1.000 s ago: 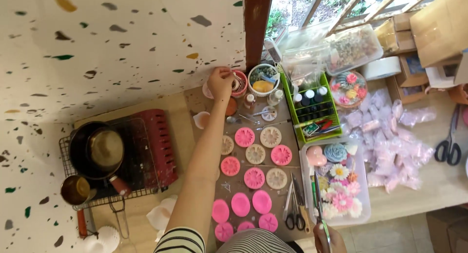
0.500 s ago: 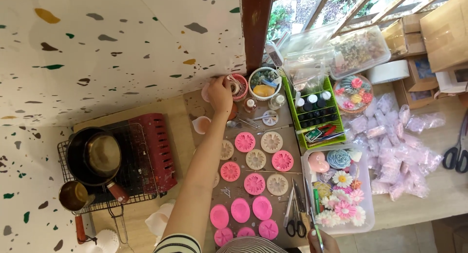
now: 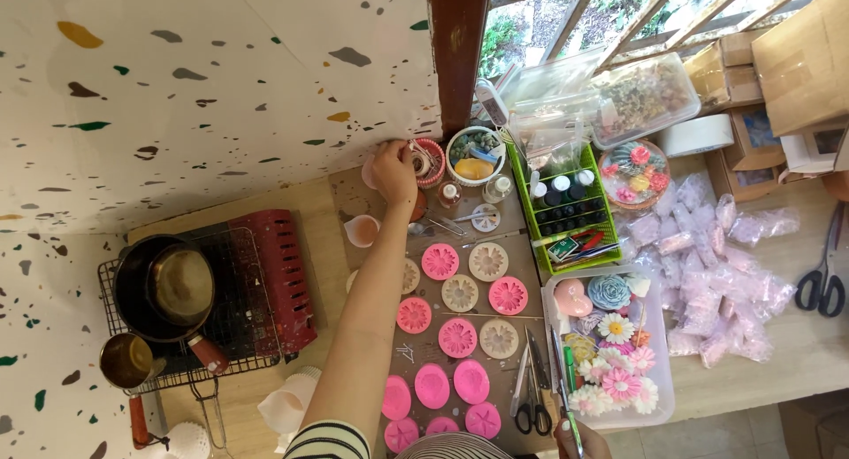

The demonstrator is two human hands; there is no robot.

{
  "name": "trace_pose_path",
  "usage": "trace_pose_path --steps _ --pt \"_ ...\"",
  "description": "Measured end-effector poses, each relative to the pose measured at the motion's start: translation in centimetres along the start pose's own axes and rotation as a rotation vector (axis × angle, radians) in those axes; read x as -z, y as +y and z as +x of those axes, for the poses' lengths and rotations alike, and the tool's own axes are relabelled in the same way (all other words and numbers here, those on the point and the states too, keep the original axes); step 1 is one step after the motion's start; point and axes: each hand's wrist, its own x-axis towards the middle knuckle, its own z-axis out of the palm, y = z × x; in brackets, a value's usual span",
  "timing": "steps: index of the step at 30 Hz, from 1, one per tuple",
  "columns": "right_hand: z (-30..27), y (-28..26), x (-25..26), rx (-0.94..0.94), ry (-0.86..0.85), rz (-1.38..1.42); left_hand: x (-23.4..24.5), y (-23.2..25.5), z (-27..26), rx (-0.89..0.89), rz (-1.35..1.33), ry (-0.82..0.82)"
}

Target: The recorder is preparing small soaps or candles using silicone molds, wax, and decorative elements.

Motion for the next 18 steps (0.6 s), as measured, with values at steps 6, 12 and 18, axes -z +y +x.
trace_pose_path --steps 6,12,18 --pt "-0.1 -0.4 0.4 -0.044 0.013 -0.003 2.7 2.0 0.4 -0.183 -0.027 0.035" --pt "-2.1 -4.2 -1.0 -0.031 -0.011 -0.027 10.5 5.4 -0.7 -0.069 -0.261 0.06" --pt "-7.0 -17.9 -7.9 0.203 0.082 -0.235 21.6 9.6 -8.7 0.139 -0.549 -0.089"
